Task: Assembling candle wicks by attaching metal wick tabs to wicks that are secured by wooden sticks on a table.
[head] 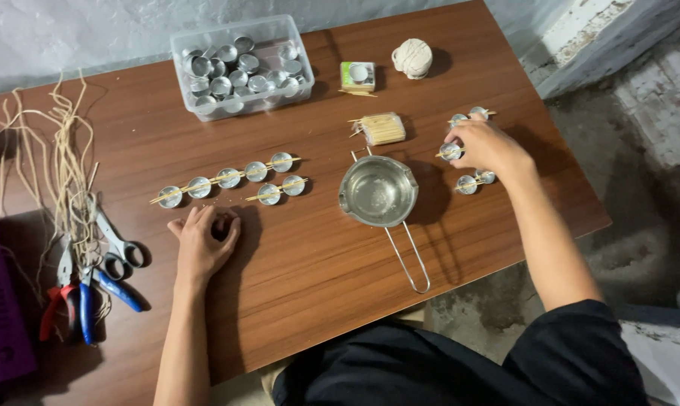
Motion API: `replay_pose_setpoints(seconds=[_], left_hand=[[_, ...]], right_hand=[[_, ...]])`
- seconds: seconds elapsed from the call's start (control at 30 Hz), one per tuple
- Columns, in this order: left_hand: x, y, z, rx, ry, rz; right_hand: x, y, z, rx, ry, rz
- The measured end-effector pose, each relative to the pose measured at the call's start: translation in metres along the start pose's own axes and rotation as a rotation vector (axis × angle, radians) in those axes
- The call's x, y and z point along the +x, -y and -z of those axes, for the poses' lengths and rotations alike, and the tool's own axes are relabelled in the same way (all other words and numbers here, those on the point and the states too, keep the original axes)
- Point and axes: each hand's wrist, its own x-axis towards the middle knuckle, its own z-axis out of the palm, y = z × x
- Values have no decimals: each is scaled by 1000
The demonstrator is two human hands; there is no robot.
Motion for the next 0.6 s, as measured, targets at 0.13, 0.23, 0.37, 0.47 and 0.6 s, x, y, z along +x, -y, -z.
replay_pose_setpoints(seconds=[0.13, 0.23, 0.37, 0.47, 0.6], left_hand=[[-1, 7, -4, 0, -7, -8], [-2, 12, -8, -11, -32, 8], [-2, 15, -9, -52, -75, 4], [-3, 21, -12, -104, -108, 5], [-2, 19, -6, -191, -107, 9]], right_hand=[[-12, 36, 48, -40, -38, 27], [-25, 77, 89, 12, -30, 15], [-28, 132, 115, -4, -85, 136], [-22, 172, 116, -14, -107, 262], [0, 220, 83, 10, -131, 525]])
